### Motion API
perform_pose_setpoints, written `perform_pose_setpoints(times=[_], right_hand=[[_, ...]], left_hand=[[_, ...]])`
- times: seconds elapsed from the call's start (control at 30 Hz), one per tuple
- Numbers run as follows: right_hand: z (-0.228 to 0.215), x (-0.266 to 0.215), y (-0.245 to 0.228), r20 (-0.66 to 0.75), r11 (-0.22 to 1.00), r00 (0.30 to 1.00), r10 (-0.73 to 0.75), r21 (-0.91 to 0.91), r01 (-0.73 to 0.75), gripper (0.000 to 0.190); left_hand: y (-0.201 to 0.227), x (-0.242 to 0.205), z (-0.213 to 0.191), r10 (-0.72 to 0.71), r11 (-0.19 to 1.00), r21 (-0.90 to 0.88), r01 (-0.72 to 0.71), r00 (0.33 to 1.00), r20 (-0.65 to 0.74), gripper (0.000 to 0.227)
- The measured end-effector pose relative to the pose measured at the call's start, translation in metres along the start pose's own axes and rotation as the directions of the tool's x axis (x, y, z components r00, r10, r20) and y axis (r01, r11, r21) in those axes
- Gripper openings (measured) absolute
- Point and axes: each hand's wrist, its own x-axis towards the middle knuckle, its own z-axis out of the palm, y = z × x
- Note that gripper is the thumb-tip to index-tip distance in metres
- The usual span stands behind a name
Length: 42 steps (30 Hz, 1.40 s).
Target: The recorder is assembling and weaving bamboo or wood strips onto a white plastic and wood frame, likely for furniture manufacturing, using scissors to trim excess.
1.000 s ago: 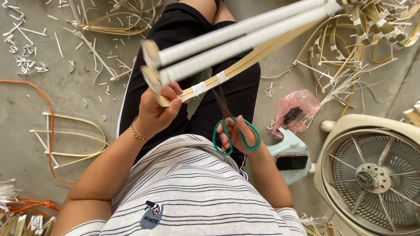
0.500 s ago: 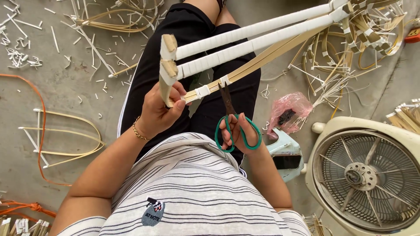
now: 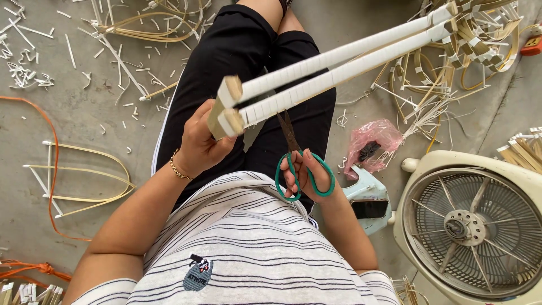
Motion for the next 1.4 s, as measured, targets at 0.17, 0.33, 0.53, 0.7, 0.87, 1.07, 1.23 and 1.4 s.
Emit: perform_pose_setpoints(times=[0.17,0.33,0.53,0.7,0.87,1.07,1.23,1.4], right_hand=[[0.004,0.003,-0.001,-0.019,1.0,1.0,0.011,-0.008,-0.011,0.059],[0.006,0.009,-0.001,-0.084,0.995,0.994,-0.067,-0.082,0.06,0.058],[0.018,0.011,-0.002,-0.167,0.965,0.971,-0.172,-0.227,0.132,0.048],[0.008,0.009,0.009,-0.167,0.929,0.955,-0.244,-0.324,0.181,0.045],[0.029,0.018,0.013,0.097,0.998,0.994,0.059,-0.035,-0.056,0.062],[0.025,0.028,0.024,0.15,0.99,0.98,0.128,0.034,-0.134,0.067],[0.023,0.034,0.025,0.152,0.99,0.984,0.093,0.091,-0.108,0.065],[0.026,0.036,0.031,0.1,0.985,0.995,0.02,0.17,-0.036,0.06]], left_hand=[[-0.003,-0.003,0.0,0.008,0.999,0.035,-0.007,1.0,-0.015,0.017],[-0.002,-0.003,0.002,-0.011,1.0,0.026,0.011,1.0,-0.021,0.019],[0.002,0.003,0.002,-0.018,1.0,-0.025,0.017,0.999,-0.037,0.019],[-0.001,0.006,0.003,-0.014,0.999,-0.047,0.012,0.999,-0.042,0.018],[-0.009,-0.002,0.01,-0.027,0.988,-0.153,0.014,0.996,-0.085,0.015],[-0.019,-0.014,0.013,-0.043,0.997,-0.063,0.038,0.996,-0.078,0.015],[-0.007,-0.002,0.014,-0.002,0.991,-0.137,-0.007,0.998,-0.062,0.012],[-0.008,-0.006,0.019,-0.122,0.941,-0.327,0.081,0.987,-0.107,0.014]])
